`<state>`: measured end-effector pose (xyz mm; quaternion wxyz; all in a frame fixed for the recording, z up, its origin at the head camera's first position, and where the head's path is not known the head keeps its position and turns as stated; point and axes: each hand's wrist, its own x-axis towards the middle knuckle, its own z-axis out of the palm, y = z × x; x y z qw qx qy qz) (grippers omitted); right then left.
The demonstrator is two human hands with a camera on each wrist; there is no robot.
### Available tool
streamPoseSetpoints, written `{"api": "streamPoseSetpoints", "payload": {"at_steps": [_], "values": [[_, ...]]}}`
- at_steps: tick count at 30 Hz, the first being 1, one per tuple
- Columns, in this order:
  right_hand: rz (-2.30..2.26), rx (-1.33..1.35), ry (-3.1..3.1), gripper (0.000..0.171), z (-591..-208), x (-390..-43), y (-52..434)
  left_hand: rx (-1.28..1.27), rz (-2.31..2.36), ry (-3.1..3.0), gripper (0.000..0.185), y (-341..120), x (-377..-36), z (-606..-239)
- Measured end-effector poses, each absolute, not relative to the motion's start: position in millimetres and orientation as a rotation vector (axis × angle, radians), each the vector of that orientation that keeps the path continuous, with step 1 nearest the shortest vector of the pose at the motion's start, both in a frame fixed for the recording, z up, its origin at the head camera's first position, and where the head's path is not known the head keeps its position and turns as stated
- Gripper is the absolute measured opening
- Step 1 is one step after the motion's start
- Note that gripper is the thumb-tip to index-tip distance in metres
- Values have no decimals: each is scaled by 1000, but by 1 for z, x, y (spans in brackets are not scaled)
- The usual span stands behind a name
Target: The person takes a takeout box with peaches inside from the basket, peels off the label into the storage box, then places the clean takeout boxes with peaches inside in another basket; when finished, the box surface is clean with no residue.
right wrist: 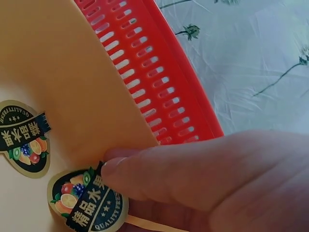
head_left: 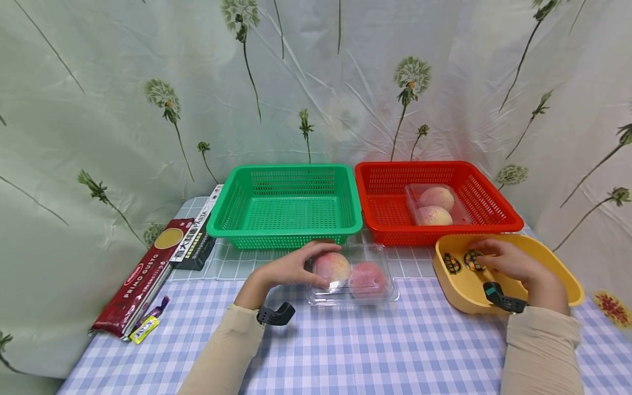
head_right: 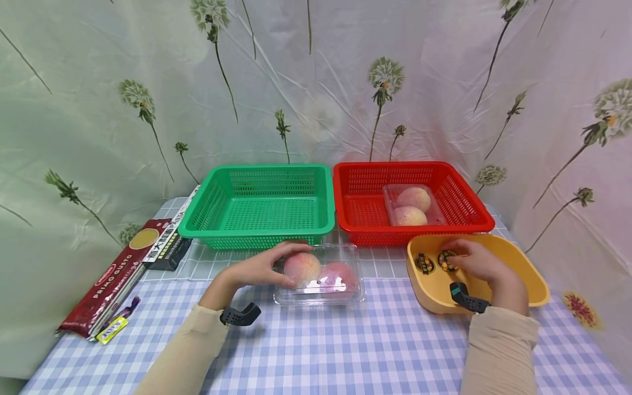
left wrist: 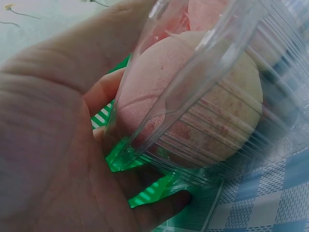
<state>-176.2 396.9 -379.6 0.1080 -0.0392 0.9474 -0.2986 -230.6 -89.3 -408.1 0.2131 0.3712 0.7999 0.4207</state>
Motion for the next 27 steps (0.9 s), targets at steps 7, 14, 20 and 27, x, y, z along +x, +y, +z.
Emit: {"api": "streamPoseSetpoints", "payload": {"at_steps": [7,14,20,27], "values": [[-831,-165,2842,44,-378,-178,392,992,1129,2252,73,-92,-231,-409],[-871,-140,2812,43,-374,-176,395,999,1175,2207,70,-95,-234,-411],[-861,-96,2861,41,-366,-174,395,996,1280,2075,68,-98,-237,-414],[-1065,51,2967,38,-352,-171,391,1002,1298,2028,68,-99,-237,-416]]}}
